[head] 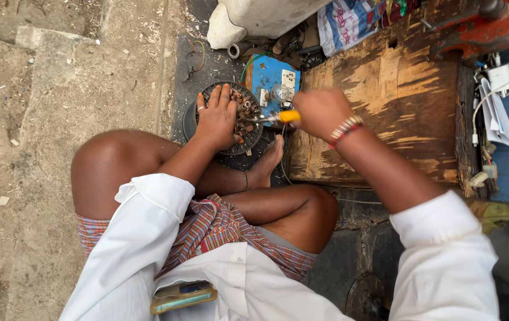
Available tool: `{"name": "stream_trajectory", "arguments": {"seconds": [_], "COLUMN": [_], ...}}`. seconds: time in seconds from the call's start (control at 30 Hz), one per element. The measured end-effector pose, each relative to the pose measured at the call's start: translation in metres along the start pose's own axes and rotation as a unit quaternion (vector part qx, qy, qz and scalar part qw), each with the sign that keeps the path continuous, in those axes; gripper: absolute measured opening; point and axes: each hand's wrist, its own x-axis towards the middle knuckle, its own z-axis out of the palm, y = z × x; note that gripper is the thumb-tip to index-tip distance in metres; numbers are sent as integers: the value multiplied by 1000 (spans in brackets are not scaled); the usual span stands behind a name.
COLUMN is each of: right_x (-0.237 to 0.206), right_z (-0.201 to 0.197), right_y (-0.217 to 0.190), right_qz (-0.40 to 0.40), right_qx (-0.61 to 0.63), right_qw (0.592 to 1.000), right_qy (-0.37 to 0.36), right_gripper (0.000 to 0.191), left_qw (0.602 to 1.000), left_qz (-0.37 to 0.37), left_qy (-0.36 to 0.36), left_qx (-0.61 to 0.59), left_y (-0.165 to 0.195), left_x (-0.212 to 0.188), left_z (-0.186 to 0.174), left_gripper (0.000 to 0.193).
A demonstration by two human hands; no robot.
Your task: The person sits on the ground holding an electric motor armature and uses pliers to grip and pull copper windings out of the armature slots one at a time, working around the part and collecting the removed wire.
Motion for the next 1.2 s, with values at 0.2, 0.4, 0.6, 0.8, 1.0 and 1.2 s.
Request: {"name": "stream_trajectory", "arguments": {"seconds": [0.2,0.4,0.6,0.8,1.0,1.2], "right_x": [-63,-72,-72,-67,-65,-66], "right_z": [134,195,177,157,134,92], "right_y": [-15,-53,-48,-48,-52,-49], "right_qz": [150,148,15,113,183,198], "right_qx": [491,654,555,474,304,235], "right_qw": [855,741,820,863,921,943], "right_qy": [-80,-34,140,132,162,126], "right_gripper": [30,21,23,22,42,58], "left_qw": [1000,1000,1000,1000,1000,1000], "left_qz": [-1,-2,-7,-5,-7,-12], "left_qy": [9,9,-3,-1,0,-20], "left_qx": [-2,-4,1,7,15,8], "left_y": [-3,-6,-4,-3,-10,-13], "left_x": [3,6,7,7,10,12], "left_z": [8,19,19,16,28,33], "left_gripper": [94,93,96,97,98,93]}}
